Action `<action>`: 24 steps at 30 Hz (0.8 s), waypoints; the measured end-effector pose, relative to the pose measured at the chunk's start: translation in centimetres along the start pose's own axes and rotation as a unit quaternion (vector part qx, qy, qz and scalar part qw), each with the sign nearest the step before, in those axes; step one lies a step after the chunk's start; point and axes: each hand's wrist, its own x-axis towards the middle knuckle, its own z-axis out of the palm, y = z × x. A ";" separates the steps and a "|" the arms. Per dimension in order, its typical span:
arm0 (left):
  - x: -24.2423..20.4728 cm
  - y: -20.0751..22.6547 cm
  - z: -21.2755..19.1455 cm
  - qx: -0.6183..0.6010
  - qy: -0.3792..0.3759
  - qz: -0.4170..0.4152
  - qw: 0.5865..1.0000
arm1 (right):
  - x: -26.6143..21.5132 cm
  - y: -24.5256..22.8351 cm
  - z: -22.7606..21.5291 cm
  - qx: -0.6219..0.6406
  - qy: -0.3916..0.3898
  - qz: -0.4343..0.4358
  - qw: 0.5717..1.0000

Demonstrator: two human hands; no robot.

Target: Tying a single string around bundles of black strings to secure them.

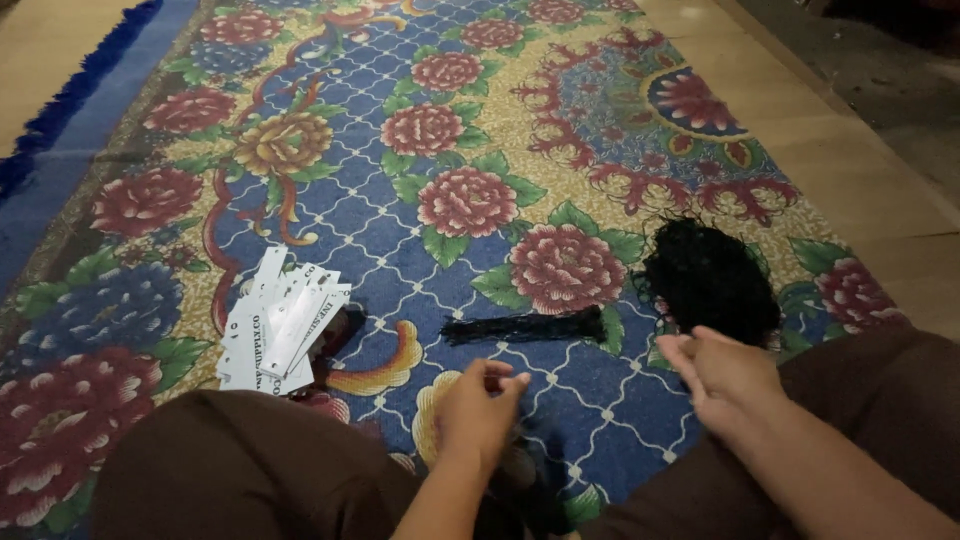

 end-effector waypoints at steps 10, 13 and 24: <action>-2.4 0.2 3.0 -0.206 -0.226 -0.018 0.952 | -6.4 2.7 0.5 -0.151 -0.102 -0.052 0.982; -3.0 0.7 2.7 -0.165 -0.285 -0.052 0.943 | -6.2 3.6 0.0 -0.179 -0.173 -0.048 0.967; -2.0 -0.6 2.4 -0.307 -0.271 -0.064 0.910 | -5.0 4.8 -0.3 -0.344 -0.352 -0.016 0.870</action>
